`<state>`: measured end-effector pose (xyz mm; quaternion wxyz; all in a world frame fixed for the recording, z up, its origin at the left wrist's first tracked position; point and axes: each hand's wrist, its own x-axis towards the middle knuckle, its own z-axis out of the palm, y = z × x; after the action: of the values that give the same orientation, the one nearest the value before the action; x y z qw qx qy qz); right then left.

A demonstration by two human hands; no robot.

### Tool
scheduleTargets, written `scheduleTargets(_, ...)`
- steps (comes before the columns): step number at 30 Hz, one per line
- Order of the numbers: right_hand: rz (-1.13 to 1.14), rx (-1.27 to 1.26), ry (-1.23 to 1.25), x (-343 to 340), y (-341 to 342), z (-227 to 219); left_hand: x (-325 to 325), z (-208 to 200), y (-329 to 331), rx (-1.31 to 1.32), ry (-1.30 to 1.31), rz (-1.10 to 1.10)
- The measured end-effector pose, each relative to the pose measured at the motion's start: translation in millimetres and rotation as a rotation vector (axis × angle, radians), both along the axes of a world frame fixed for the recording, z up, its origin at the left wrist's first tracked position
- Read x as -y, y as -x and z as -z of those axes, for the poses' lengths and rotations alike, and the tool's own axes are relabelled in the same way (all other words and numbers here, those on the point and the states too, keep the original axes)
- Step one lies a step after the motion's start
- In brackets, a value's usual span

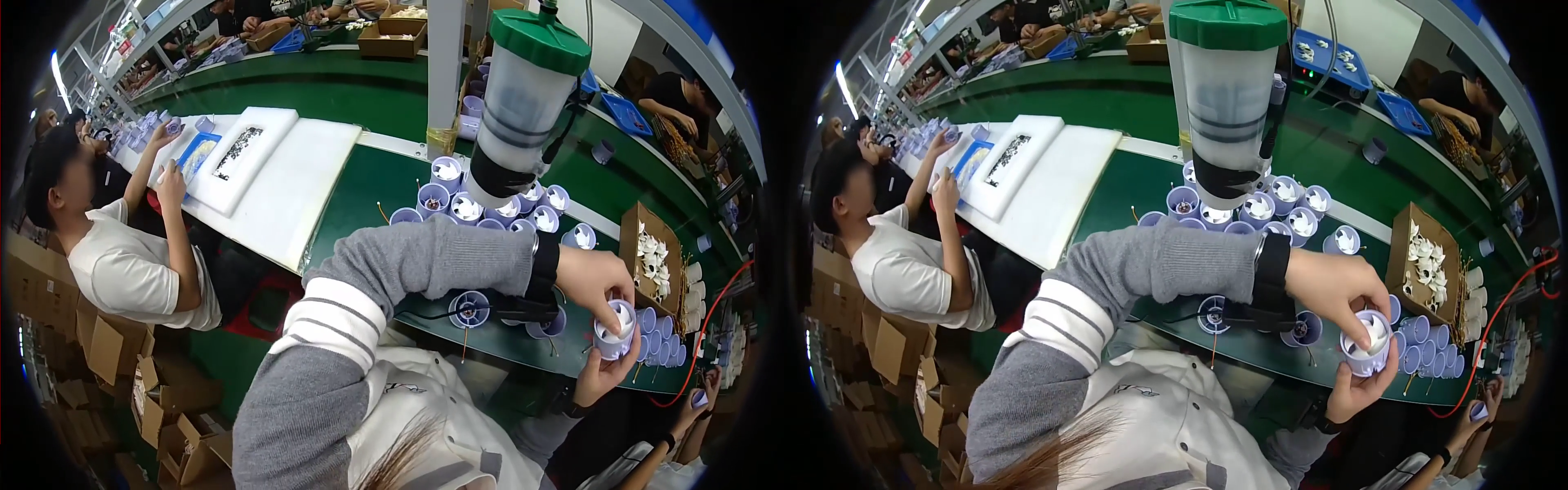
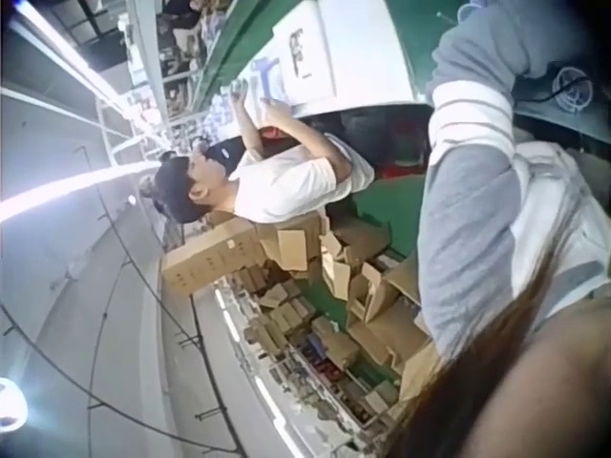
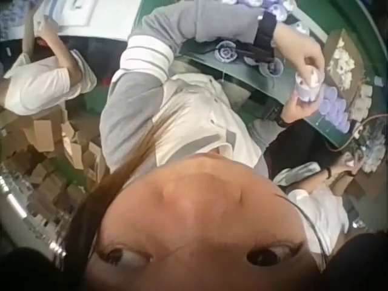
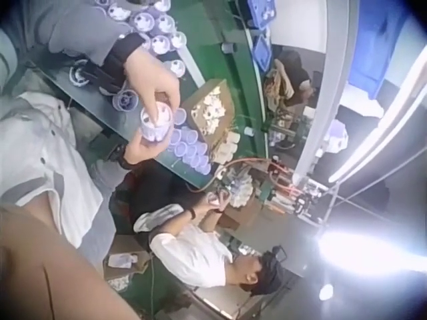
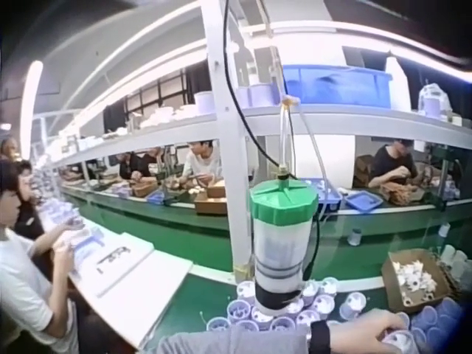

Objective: The person picks up a fan blade from a box, aligns it with a motor inside a housing, and presses it into place. They repeat this process for several units, occasionally moving completed housings aside on the green work surface.

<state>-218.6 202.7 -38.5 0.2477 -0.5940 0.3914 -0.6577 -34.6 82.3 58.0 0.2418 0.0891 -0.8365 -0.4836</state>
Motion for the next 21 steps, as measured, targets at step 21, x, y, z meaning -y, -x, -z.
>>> scheduleTargets(21,0.662,-0.022,0.695,-41,-93,37,-151,22,-31,-0.465,-1.169,0.067)
